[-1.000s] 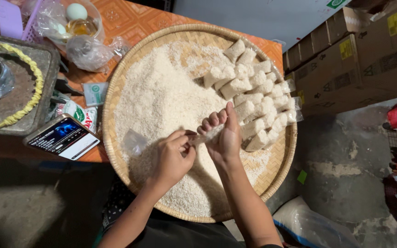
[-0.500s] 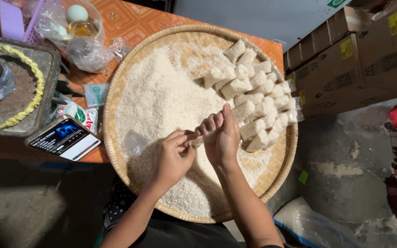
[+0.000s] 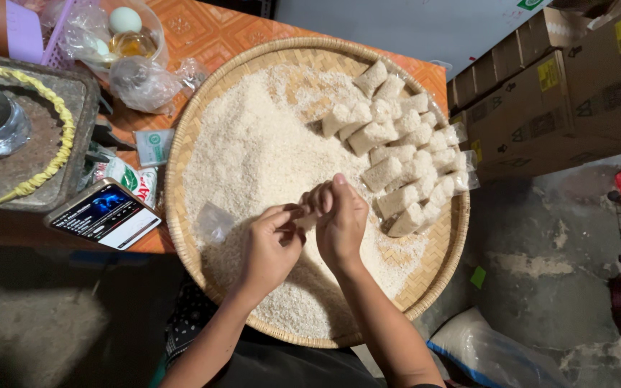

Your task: The person wraps small white food items in clear plastic bags. They pick up each item, place it into a bag, and seal it before setting it aside on a woven tray.

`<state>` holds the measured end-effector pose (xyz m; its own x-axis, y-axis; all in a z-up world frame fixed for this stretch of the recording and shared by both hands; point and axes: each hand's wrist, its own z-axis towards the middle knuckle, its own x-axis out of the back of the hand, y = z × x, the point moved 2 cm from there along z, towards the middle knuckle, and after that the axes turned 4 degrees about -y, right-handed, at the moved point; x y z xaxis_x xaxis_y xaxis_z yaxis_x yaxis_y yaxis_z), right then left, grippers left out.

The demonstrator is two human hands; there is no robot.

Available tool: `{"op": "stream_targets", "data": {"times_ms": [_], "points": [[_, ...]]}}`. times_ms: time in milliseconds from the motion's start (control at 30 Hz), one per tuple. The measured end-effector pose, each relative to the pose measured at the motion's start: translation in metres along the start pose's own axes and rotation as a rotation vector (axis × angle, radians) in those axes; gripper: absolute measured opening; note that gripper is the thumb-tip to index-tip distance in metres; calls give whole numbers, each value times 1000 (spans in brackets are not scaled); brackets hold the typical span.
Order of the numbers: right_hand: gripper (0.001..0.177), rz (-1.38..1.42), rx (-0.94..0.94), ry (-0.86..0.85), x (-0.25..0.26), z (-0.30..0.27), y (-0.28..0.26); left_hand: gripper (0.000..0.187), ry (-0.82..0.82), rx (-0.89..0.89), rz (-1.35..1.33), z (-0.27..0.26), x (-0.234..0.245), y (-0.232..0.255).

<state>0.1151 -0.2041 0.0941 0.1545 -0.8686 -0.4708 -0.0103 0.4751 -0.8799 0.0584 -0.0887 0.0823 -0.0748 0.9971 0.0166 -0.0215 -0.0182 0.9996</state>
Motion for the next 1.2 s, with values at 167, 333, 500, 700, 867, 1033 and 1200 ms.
{"op": "stream_targets", "data": {"times_ms": [167,333,500,700,867,1033,1200], "points": [[28,-359,-107,-183,13,-5,3,23,4,20,34,-1,3,-8],[19,-979,225,-381,15,-11,-32,30,23,-14,-60,-1,6,-8],[20,-1512,380,-567,-1,-22,-63,23,-28,45,38,0,10,-4],[13,-1503,139,-680,18,-27,-50,14,-184,56,305,-2,11,-4],[16,-1261,209,-621,8,-43,-57,20,-122,-356,529,-9,16,5],[16,-1223,147,-645,-4,-55,-80,16,-186,-6,407,-16,9,-6],[19,-1033,46,-433,41,-60,-56,23,-168,38,391,-15,16,10]]}}
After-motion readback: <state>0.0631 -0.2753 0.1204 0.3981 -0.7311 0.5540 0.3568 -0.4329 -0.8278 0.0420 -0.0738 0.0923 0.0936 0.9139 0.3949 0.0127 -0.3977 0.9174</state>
